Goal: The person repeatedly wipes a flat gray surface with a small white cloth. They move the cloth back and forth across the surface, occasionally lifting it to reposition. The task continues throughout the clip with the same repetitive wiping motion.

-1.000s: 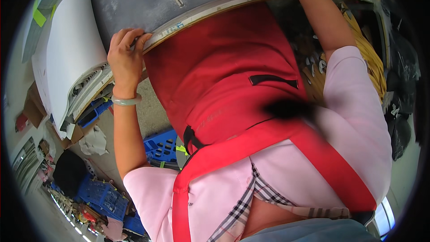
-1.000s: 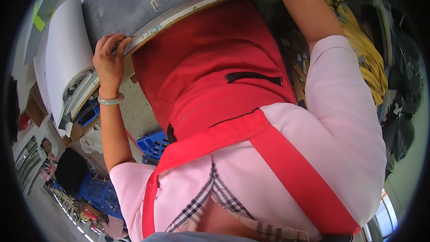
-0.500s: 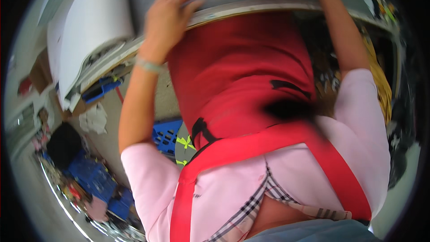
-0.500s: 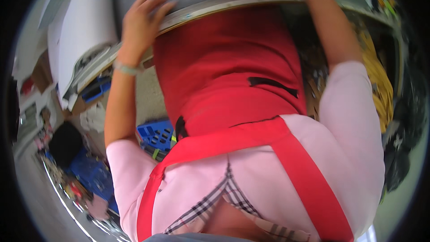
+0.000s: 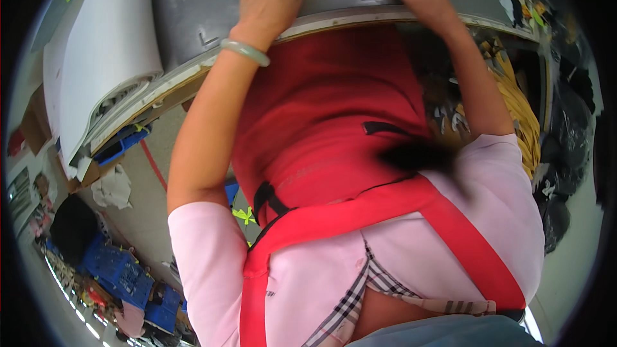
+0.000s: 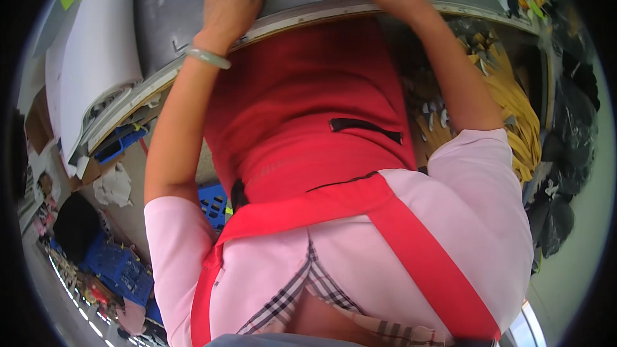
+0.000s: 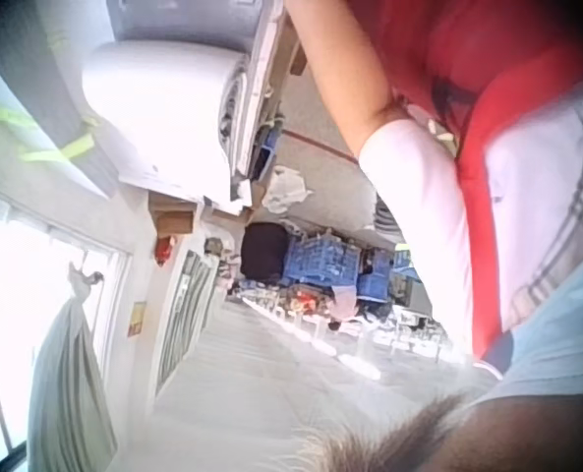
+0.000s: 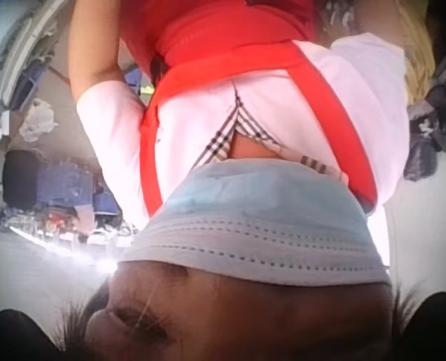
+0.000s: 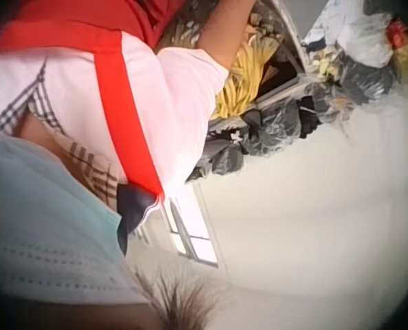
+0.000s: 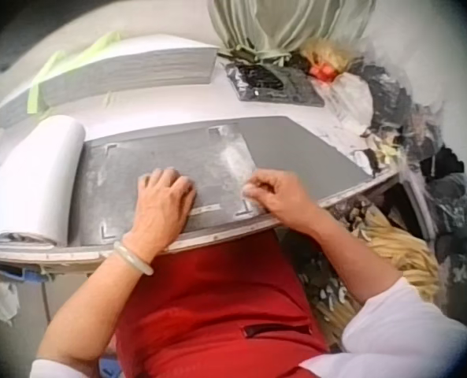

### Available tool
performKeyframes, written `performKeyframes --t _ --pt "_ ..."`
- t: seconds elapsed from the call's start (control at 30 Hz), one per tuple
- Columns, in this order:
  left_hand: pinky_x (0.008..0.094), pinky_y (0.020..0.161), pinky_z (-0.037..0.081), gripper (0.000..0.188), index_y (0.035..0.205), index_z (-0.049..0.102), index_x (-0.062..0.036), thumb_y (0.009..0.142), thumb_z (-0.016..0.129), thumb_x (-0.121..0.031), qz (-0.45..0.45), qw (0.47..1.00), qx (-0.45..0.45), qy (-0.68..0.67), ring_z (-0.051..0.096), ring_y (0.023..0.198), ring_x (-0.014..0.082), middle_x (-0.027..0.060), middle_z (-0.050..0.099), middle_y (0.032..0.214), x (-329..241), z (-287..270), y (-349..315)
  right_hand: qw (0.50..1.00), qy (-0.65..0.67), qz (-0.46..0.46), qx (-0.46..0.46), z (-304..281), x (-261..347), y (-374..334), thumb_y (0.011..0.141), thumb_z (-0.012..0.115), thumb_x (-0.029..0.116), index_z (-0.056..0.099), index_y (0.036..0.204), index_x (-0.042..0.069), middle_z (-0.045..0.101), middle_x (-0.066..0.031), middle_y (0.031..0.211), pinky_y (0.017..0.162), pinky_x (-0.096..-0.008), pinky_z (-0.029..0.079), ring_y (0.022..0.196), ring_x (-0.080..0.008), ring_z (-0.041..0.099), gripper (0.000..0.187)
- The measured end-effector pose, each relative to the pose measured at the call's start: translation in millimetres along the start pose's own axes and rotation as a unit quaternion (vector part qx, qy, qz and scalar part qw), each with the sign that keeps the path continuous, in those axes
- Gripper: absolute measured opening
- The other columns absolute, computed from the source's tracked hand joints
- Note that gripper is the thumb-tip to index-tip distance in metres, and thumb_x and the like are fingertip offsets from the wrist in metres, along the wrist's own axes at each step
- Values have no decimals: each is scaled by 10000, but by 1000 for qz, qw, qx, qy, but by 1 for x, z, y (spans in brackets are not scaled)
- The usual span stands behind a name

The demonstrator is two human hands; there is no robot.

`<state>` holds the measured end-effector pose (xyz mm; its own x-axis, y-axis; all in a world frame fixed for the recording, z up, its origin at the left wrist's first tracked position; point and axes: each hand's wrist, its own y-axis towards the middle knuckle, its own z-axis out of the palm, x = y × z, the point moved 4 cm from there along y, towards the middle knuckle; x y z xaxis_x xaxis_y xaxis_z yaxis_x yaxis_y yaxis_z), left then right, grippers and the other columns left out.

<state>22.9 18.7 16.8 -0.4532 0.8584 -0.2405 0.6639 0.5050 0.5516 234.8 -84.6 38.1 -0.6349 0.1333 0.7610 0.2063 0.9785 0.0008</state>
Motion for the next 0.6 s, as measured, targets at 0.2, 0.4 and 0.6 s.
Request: performKeyframes --t 0.2,0.4,0.6 --pt "467 980 402 123 1003 664 -84 926 652 -179 8 1000 -16 -17 568 1055 315 118 606 1027 -5 3 5 976 -166 -140 29 -3 19 -21 979 645 195 681 956 22 647 -202 897 759 -451 504 879 -419 638 179" --pt "467 981 404 114 1002 666 -88 930 648 -174 6 1000 -13 -23 568 1049 314 117 604 1019 -4 3 4 958 -210 -190 53 10 24 -15 961 661 198 657 933 21 659 -198 895 774 -452 514 889 -416 648 179" --pt "468 996 404 120 1017 674 -96 933 643 -177 7 1000 -19 -15 566 1060 312 111 603 1024 -2 4 2 982 -168 -44 72 -7 22 -8 944 660 154 651 936 5 667 -133 771 680 -382 520 737 -264 673 150"
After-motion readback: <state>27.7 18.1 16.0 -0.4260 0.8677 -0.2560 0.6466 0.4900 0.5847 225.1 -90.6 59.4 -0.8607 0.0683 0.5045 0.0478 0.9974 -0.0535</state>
